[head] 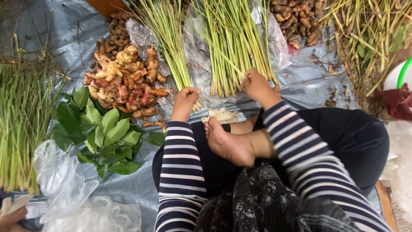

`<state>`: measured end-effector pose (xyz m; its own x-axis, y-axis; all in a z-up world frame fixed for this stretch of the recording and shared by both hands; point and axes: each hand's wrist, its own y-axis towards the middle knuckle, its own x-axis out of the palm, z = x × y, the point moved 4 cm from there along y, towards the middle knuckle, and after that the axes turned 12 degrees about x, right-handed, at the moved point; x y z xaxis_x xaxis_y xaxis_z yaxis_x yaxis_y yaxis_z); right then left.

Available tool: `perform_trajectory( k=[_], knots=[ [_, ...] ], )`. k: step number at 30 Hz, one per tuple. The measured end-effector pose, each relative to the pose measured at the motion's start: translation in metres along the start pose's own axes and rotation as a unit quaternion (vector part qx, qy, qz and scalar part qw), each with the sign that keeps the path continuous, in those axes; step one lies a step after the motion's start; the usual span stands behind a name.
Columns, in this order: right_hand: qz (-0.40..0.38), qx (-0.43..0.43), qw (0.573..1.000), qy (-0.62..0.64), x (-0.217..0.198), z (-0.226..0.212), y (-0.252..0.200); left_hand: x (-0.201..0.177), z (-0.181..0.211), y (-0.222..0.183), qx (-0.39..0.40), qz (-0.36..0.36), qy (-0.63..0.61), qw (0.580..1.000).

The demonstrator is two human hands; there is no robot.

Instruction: A person is sitting on the floor, manually folding and tying individual lemongrass stalks into small bundles for sale or storage.

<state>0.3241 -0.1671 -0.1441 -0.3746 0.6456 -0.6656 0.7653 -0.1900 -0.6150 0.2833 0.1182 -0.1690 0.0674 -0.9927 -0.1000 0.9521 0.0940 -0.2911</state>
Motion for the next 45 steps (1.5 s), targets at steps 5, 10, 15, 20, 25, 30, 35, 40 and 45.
perform_trajectory(
  k=[5, 10, 15, 20, 25, 30, 35, 40, 45],
  knots=[
    [-0.081, -0.018, 0.965, 0.248, -0.053, 0.021, -0.075, 0.038, -0.007, 0.017, 0.032, -0.051, 0.173, 0.983],
    [-0.156, -0.018, 0.904, 0.399, -0.073, 0.068, -0.117, 0.074, -0.032, 0.053, 0.105, -0.066, 0.339, 0.933],
    [-0.148, -0.022, 0.846, 0.511, -0.041, 0.100, -0.076, 0.083, -0.069, 0.092, 0.041, -0.086, 0.417, 0.904],
    [-0.195, -0.016, 0.841, 0.505, -0.030, 0.069, -0.076, 0.079, -0.068, 0.093, 0.015, -0.068, 0.404, 0.912],
    [-0.226, -0.030, 0.861, 0.455, -0.019, 0.077, -0.064, 0.073, -0.081, 0.100, -0.013, -0.042, 0.344, 0.938],
    [-0.202, -0.048, 0.861, 0.464, -0.013, 0.074, -0.062, 0.079, -0.071, 0.094, -0.057, -0.054, 0.219, 0.973],
    [-0.211, -0.046, 0.862, 0.459, -0.009, 0.077, -0.062, 0.079, -0.055, 0.086, -0.059, -0.045, 0.211, 0.975],
    [-0.231, -0.041, 0.849, 0.474, -0.006, 0.074, -0.062, 0.082, -0.034, 0.082, -0.073, -0.007, 0.027, 0.997],
    [-0.221, -0.080, 0.852, 0.467, 0.007, 0.074, -0.052, 0.091, 0.020, 0.051, -0.086, -0.074, -0.100, 0.989]
  ],
)
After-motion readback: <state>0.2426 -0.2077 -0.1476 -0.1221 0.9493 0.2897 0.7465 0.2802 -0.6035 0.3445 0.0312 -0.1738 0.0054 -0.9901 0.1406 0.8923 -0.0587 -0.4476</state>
